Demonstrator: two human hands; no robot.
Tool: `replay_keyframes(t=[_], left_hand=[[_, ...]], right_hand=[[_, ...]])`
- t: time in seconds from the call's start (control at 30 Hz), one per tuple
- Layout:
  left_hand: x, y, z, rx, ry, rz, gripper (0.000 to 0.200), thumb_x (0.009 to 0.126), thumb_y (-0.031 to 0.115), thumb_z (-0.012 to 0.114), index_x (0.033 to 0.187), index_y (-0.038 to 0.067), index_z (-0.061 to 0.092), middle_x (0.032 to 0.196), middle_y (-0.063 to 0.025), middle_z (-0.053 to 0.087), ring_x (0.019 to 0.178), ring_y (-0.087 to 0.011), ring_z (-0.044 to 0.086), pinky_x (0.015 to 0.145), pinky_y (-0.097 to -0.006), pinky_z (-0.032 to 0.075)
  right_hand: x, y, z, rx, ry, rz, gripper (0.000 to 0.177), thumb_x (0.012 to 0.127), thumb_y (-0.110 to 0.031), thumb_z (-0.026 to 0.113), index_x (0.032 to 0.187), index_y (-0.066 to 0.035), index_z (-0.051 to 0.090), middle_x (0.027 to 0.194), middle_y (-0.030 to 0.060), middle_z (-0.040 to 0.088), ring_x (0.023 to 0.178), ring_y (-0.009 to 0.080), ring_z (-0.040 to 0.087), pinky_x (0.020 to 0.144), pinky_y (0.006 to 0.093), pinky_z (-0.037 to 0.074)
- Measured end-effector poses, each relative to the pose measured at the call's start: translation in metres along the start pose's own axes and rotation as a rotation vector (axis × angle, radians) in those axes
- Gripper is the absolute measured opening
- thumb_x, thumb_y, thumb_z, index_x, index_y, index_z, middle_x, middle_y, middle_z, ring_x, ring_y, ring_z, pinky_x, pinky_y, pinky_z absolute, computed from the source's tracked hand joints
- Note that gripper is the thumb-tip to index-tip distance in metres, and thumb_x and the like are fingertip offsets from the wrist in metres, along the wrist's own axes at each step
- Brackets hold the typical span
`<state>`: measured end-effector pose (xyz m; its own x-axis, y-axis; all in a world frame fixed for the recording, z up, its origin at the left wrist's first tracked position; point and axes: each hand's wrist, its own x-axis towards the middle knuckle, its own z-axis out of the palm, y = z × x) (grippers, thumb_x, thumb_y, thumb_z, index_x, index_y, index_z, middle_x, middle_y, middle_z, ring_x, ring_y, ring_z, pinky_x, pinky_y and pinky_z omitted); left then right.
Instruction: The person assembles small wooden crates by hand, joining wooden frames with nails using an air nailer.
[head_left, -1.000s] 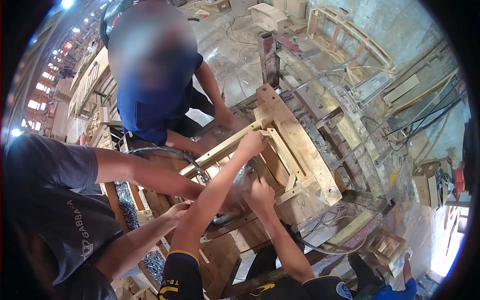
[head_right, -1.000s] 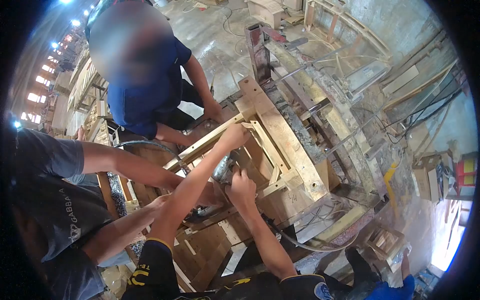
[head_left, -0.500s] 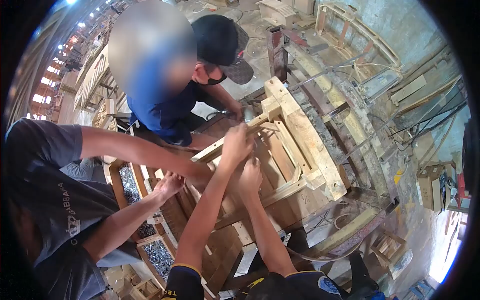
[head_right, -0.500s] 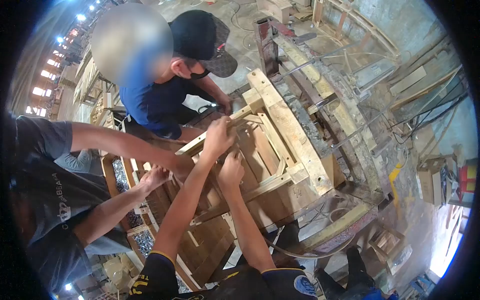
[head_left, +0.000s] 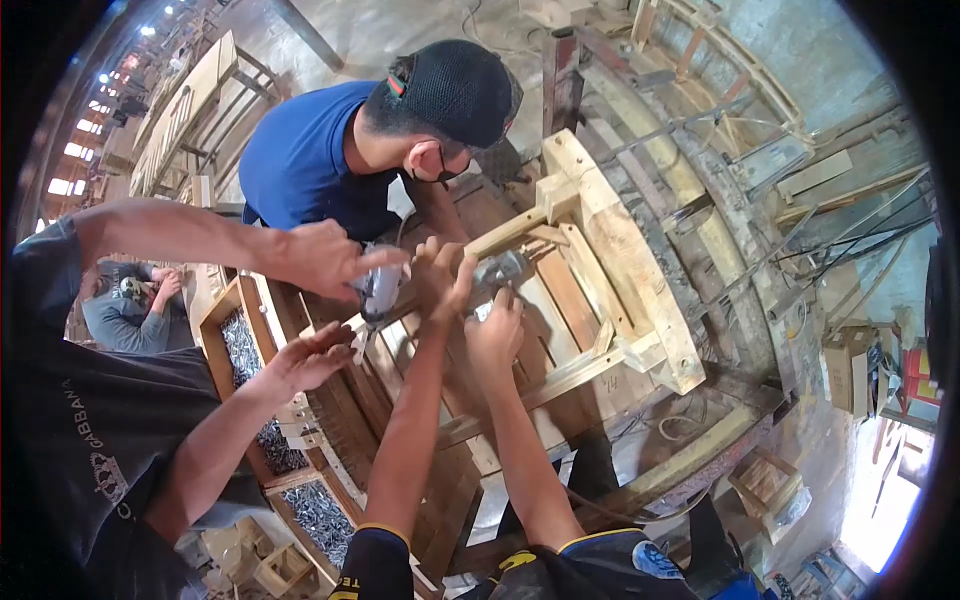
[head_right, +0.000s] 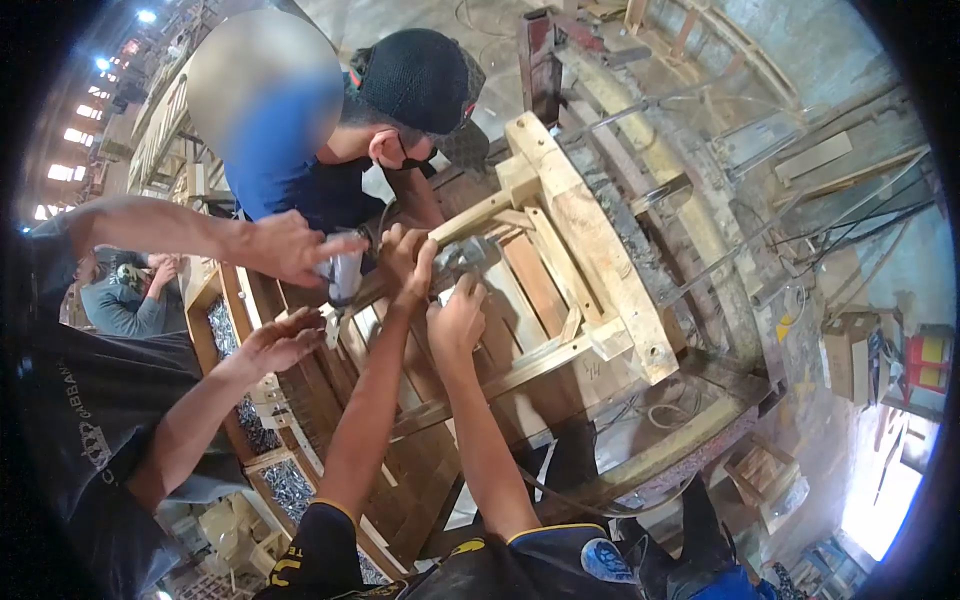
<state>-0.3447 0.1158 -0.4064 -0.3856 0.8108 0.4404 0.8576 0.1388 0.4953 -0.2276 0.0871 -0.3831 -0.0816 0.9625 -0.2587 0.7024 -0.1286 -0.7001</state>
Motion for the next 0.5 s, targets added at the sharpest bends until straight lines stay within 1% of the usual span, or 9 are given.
replay_keyframes(t=[0.03, 0.07, 0.17, 0.23, 0.27, 0.33, 0.37, 0.43, 0.5], left_hand=[[-0.001, -0.003, 0.004, 0.02, 0.045, -0.016, 0.023, 0.077, 0.03, 0.067, 0.079, 0.008, 0.065, 0.082, -0.0121, 0.053, 0.084, -0.0328, 0.052, 0.072, -0.0449, 0.04], [-0.001, -0.003, 0.005, 0.037, 0.089, -0.027, 0.023, 0.078, 0.03, 0.066, 0.076, 0.007, 0.064, 0.08, -0.012, 0.053, 0.082, -0.0328, 0.053, 0.07, -0.0449, 0.04], [-0.001, 0.001, 0.001, 0.049, 0.1, -0.096, 0.027, 0.08, 0.029, 0.064, 0.068, 0.005, 0.06, 0.074, -0.0126, 0.053, 0.077, -0.0337, 0.053, 0.07, -0.0465, 0.039], [-0.002, -0.003, 0.01, 0.094, 0.186, -0.1, 0.029, 0.08, 0.029, 0.064, 0.064, 0.004, 0.059, 0.071, -0.0135, 0.053, 0.072, -0.0349, 0.054, 0.068, -0.0471, 0.04], [-0.001, -0.004, 0.014, 0.112, 0.237, -0.105, 0.031, 0.08, 0.029, 0.064, 0.063, 0.004, 0.058, 0.069, -0.014, 0.053, 0.07, -0.0355, 0.054, 0.067, -0.0474, 0.04], [0.003, 0.003, 0.007, 0.121, 0.177, -0.164, 0.033, 0.081, 0.029, 0.063, 0.063, 0.002, 0.058, 0.07, -0.0165, 0.056, 0.068, -0.0376, 0.056, 0.065, -0.0487, 0.042], [0.004, 0.005, 0.005, 0.124, 0.168, -0.183, 0.033, 0.081, 0.029, 0.063, 0.063, 0.002, 0.058, 0.07, -0.017, 0.056, 0.069, -0.0381, 0.056, 0.065, -0.0489, 0.043], [0.008, 0.015, -0.003, 0.134, 0.106, -0.252, 0.03, 0.083, 0.025, 0.061, 0.066, 0.001, 0.059, 0.072, -0.0193, 0.057, 0.071, -0.0399, 0.058, 0.068, -0.0495, 0.045], [0.005, 0.017, -0.003, 0.183, 0.213, -0.226, 0.027, 0.085, 0.023, 0.059, 0.07, 0.0, 0.059, 0.075, -0.0203, 0.057, 0.076, -0.0397, 0.058, 0.07, -0.0486, 0.045]], right_hand=[[0.0, -0.003, -0.002, 0.066, -0.011, 0.036, 0.067, 0.07, -0.011, 0.071, 0.13, 0.001, 0.044, 0.124, 0.0262, 0.051, 0.108, 0.0432, 0.055, 0.091, 0.0488, 0.047], [0.0, -0.004, -0.002, 0.066, -0.017, 0.053, 0.065, 0.07, -0.011, 0.072, 0.128, 0.001, 0.046, 0.125, 0.0258, 0.052, 0.107, 0.0433, 0.056, 0.091, 0.0489, 0.047], [0.003, -0.003, 0.001, 0.022, -0.026, 0.045, 0.064, 0.069, -0.011, 0.072, 0.127, 0.002, 0.048, 0.122, 0.0263, 0.053, 0.105, 0.0433, 0.057, 0.09, 0.0484, 0.048], [0.005, -0.006, -0.009, 0.03, -0.071, 0.08, 0.064, 0.068, -0.012, 0.072, 0.126, 0.002, 0.049, 0.12, 0.0264, 0.054, 0.104, 0.0431, 0.058, 0.09, 0.0476, 0.048], [0.006, -0.005, -0.007, 0.013, -0.042, 0.053, 0.061, 0.069, -0.012, 0.072, 0.123, 0.001, 0.049, 0.121, 0.0258, 0.053, 0.103, 0.043, 0.058, 0.088, 0.0477, 0.049], [0.009, 0.0, 0.001, -0.028, 0.016, -0.011, 0.054, 0.07, -0.012, 0.073, 0.118, -0.001, 0.049, 0.124, 0.0245, 0.051, 0.102, 0.043, 0.059, 0.086, 0.0478, 0.051], [0.009, 0.003, 0.005, -0.035, 0.032, -0.045, 0.06, 0.07, -0.013, 0.072, 0.122, 0.0, 0.047, 0.124, 0.0253, 0.051, 0.104, 0.0421, 0.059, 0.088, 0.0466, 0.051], [0.012, -0.008, -0.001, -0.072, -0.018, 0.029, 0.063, 0.07, -0.012, 0.072, 0.125, 0.002, 0.045, 0.123, 0.0259, 0.051, 0.105, 0.0418, 0.059, 0.089, 0.0466, 0.05], [0.01, -0.012, -0.003, -0.115, -0.062, 0.079, 0.067, 0.072, -0.012, 0.071, 0.13, 0.005, 0.041, 0.123, 0.0271, 0.052, 0.106, 0.0413, 0.059, 0.09, 0.0467, 0.049]])
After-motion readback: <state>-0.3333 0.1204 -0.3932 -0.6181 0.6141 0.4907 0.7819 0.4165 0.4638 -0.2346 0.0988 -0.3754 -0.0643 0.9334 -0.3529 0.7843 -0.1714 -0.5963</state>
